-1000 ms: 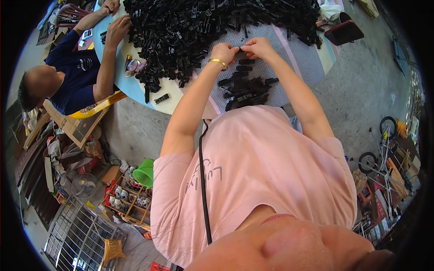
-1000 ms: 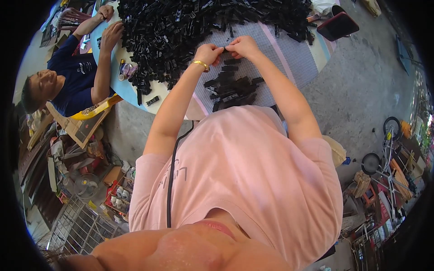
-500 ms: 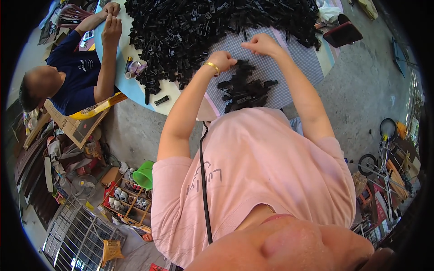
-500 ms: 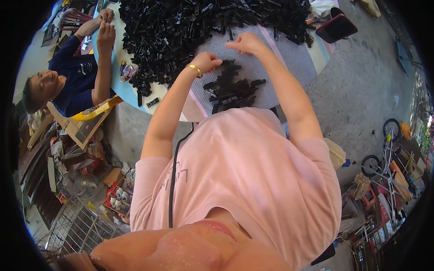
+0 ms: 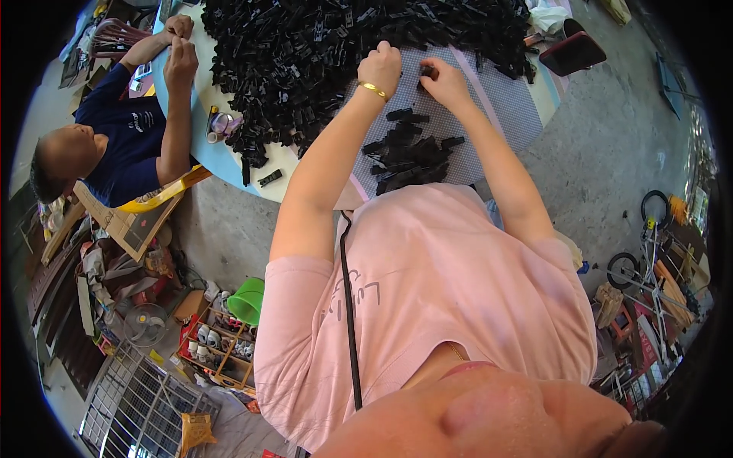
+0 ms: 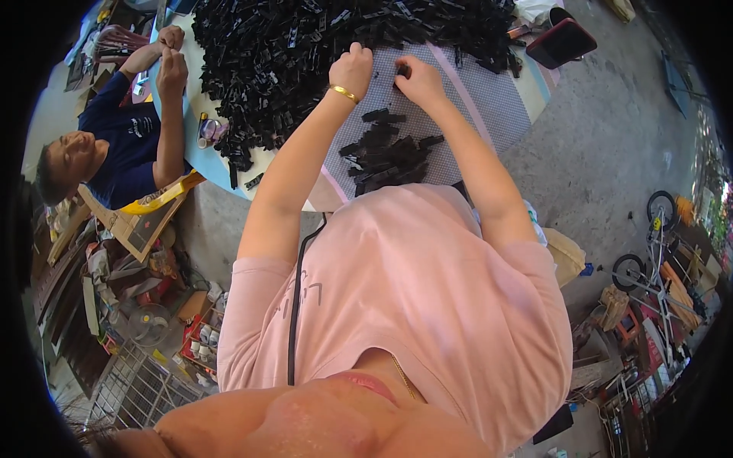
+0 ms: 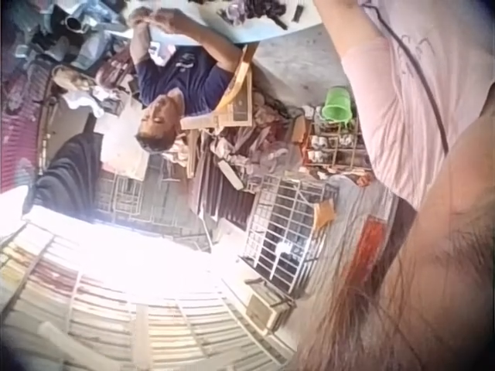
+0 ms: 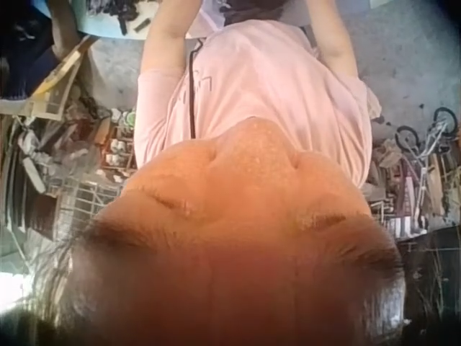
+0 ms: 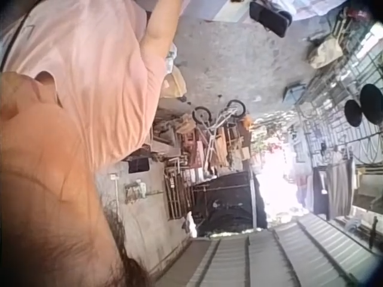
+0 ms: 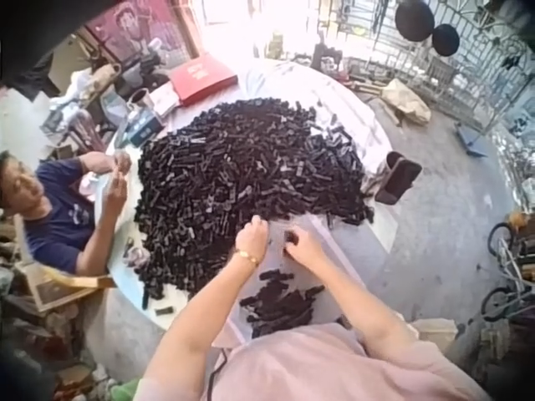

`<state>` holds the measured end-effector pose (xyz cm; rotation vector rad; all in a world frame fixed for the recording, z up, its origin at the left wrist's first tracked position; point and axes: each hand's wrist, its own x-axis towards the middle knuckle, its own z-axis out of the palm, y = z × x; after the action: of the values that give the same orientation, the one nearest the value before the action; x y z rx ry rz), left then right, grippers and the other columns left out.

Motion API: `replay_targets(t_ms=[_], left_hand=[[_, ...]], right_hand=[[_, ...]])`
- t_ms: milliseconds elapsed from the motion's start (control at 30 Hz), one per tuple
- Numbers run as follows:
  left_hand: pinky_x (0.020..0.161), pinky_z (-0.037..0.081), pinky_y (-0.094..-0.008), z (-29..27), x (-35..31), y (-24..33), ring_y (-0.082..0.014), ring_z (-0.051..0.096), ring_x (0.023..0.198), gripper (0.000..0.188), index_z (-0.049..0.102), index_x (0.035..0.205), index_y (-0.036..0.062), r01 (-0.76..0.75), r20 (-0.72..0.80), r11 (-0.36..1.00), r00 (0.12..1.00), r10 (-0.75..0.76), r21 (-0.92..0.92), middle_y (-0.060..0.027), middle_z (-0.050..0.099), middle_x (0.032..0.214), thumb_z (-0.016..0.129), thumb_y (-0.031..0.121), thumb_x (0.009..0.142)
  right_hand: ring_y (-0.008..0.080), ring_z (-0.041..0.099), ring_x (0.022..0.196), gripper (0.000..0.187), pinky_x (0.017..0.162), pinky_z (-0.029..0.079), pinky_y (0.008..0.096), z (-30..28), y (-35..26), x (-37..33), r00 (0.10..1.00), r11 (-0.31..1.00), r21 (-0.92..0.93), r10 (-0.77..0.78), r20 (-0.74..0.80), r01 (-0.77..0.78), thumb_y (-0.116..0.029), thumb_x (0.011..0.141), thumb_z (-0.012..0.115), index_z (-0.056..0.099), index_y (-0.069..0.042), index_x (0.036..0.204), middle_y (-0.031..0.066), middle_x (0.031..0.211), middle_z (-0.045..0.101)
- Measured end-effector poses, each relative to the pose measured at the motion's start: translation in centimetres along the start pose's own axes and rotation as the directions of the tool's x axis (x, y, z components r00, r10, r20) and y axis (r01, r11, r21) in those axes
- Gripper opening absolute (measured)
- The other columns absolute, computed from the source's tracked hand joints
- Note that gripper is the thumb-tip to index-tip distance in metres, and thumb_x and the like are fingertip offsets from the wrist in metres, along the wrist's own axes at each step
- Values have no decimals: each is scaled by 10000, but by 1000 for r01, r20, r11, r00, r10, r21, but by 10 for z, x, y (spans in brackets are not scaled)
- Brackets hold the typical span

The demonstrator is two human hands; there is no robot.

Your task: Assembling or sorting small black plastic components on a table.

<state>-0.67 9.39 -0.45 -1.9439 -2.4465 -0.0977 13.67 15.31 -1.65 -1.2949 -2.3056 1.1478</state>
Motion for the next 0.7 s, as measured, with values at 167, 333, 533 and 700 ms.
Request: replay_targets(t_ms=[167, 333, 533, 700], left_hand=[[615, 504, -303, -3, -19, -6, -247, 603, 700, 64, 572, 791, 78, -146, -114, 957, 986, 121, -252, -75, 558, 784, 531, 62, 743], [647, 487, -321, 12, -56, -27, -221, 582, 776, 177, 626, 849, 124, -341, -316, 783, 929, 195, -520, -24, 620, 827, 556, 58, 701], [742, 436, -362, -2, -75, -25, -285, 513, 830, 206, 606, 848, 70, -82, -258, 804, 962, -90, -588, -91, 572, 857, 597, 36, 646], [729, 422, -362, 8, -78, -3, -286, 496, 816, 155, 615, 828, 78, 162, -131, 789, 947, -293, -593, -81, 550, 814, 637, 111, 679]], right_hand=[[171, 609, 708, 286, 633, 479, 282, -1, 41, -22, 993, 954, 276, 110, 48, -119, -154, 675, 666, 615, -49, 936, 83, 797, 639], [90, 577, 643, 206, 580, 460, 216, -9, 18, -34, 972, 805, 549, 148, 184, -226, -117, 722, 666, 633, -30, 906, 37, 745, 632], [68, 554, 640, 227, 572, 448, 190, -2, 3, -31, 977, 871, 469, 50, 208, -144, -104, 751, 649, 628, -13, 959, 28, 781, 633], [66, 551, 636, 225, 580, 452, 193, 3, -3, -26, 978, 873, 464, 64, 196, -150, -98, 761, 636, 630, -12, 969, 30, 787, 633]])
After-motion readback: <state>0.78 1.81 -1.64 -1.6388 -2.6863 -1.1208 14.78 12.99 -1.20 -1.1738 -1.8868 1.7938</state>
